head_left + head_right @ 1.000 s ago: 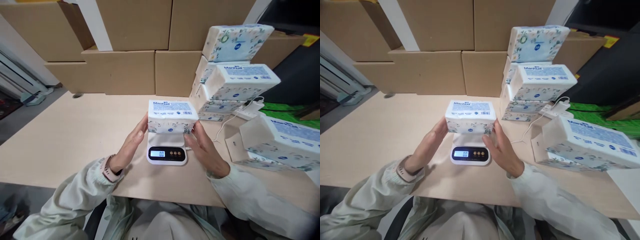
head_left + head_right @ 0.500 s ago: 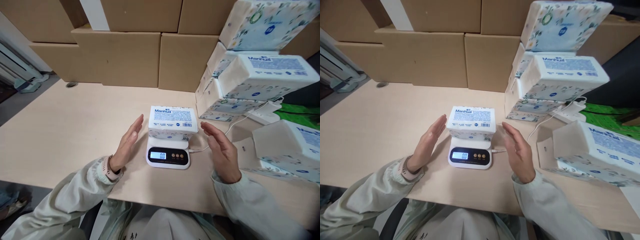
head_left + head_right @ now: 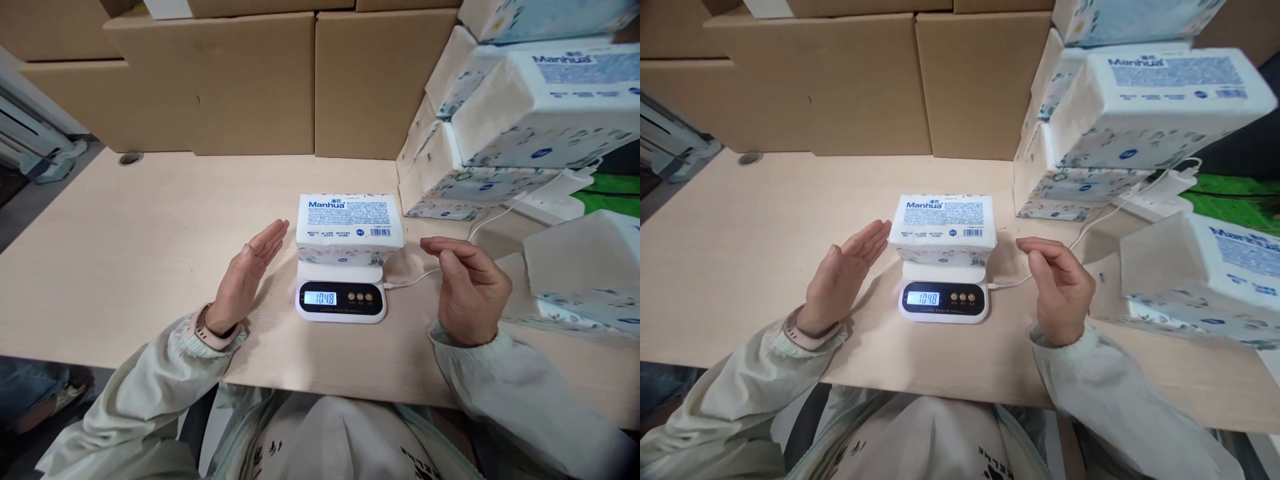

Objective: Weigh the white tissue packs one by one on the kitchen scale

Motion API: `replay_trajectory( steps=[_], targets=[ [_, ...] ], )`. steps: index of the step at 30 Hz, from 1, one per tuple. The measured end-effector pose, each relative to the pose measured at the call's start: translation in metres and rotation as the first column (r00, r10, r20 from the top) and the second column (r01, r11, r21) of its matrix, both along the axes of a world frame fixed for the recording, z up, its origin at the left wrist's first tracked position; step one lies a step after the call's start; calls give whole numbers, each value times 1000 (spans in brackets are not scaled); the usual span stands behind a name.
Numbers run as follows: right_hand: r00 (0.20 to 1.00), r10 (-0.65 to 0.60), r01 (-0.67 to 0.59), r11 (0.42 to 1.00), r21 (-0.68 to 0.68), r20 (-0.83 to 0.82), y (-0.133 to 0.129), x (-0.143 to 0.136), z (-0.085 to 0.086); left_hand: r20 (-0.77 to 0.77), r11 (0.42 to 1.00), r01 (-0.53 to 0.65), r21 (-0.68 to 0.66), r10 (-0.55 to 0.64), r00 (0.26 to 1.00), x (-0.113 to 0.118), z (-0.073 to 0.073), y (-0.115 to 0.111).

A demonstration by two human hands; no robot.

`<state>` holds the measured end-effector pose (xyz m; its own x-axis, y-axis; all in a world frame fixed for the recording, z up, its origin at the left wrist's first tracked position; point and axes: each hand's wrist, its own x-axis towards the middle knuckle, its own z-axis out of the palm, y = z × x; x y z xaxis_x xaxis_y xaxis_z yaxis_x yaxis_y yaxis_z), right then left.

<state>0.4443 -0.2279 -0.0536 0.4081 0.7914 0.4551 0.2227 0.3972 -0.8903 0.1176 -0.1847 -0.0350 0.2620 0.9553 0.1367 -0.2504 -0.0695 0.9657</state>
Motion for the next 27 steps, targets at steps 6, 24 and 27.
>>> replay_trajectory(
  steps=[6, 24, 27],
  targets=[
    [1000, -10, 10, 1000, -4, -22, 2, 4, -5, 52, 995, -18, -96, 23, 998, 1, 2, 2],
    [1000, -29, 29, 995, -95, 0, -2, -2, -2, 65, 985, -71, -157, 82, 995, 0, 1, 8],
    [1000, -19, 18, 996, -90, -10, -2, -2, -2, 63, 985, -72, -156, 82, 995, 1, 0, 8]
  ],
)
